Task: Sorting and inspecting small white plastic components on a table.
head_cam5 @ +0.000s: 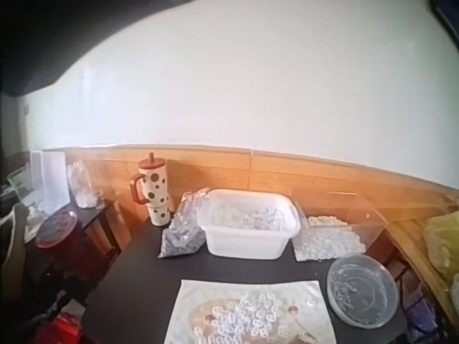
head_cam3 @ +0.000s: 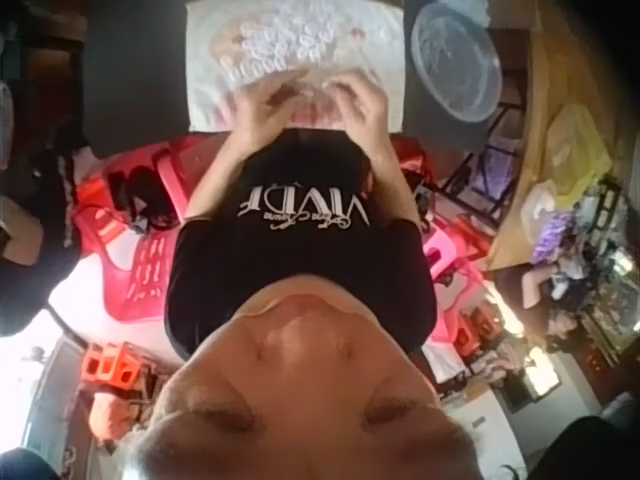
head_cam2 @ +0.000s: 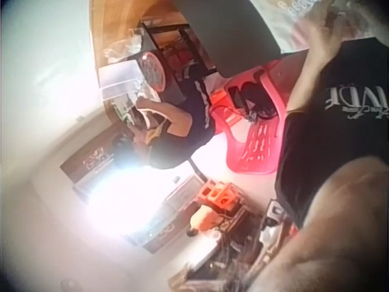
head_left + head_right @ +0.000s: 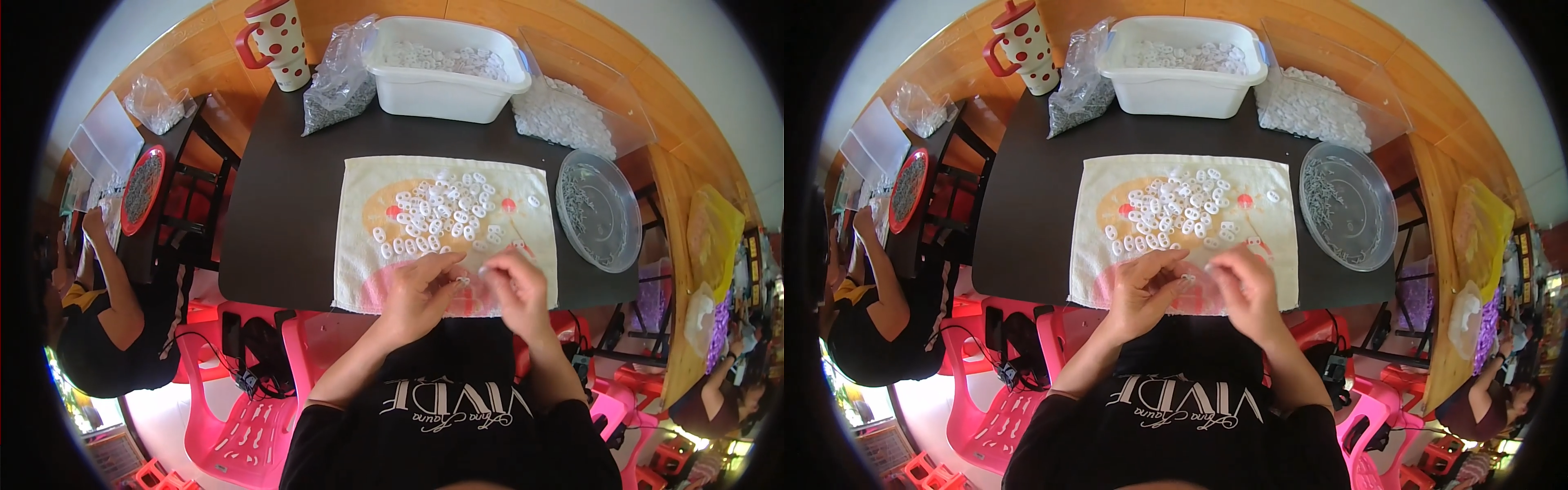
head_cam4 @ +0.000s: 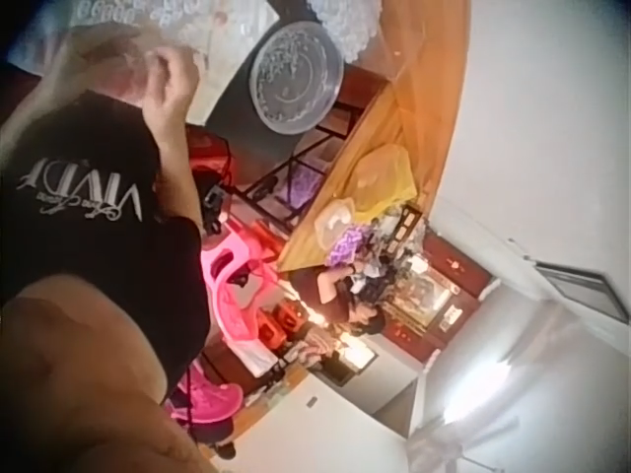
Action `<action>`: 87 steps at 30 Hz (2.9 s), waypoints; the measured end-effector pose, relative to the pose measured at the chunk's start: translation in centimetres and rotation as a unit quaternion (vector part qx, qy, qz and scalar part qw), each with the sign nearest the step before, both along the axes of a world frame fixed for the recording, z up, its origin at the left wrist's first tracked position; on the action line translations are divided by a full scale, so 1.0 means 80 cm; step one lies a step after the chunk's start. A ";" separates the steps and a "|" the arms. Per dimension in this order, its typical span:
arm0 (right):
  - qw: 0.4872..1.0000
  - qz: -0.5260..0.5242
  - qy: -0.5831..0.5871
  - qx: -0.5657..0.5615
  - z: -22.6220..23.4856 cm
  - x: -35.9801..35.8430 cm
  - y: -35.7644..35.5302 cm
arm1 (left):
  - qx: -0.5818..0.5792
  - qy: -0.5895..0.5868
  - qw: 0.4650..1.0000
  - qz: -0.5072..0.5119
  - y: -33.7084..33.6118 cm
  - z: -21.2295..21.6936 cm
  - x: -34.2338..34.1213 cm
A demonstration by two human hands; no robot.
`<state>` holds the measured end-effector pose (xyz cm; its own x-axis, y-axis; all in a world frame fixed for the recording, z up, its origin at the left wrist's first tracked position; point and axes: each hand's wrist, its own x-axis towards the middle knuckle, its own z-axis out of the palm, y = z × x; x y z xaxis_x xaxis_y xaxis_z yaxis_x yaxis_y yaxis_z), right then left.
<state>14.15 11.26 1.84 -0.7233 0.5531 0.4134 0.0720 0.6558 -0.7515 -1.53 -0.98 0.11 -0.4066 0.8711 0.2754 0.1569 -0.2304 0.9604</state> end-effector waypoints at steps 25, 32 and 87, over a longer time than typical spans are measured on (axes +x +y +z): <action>0.991 0.078 0.089 -0.067 0.018 -0.023 -0.003 | 0.012 0.012 1.000 -0.020 -0.001 -0.006 0.000; 0.990 0.082 0.085 -0.080 0.019 -0.022 -0.001 | 0.004 0.011 1.000 -0.029 -0.002 -0.003 0.000; 0.956 0.142 -0.052 0.250 0.000 -0.010 -0.001 | 0.037 0.323 0.946 0.016 0.007 0.020 0.000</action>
<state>13.34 11.20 1.86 -0.8665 0.0797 0.4928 -0.1058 0.9354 -0.3372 -1.57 -0.44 1.70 -0.1588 0.8294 0.5356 0.7131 -0.2788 0.6433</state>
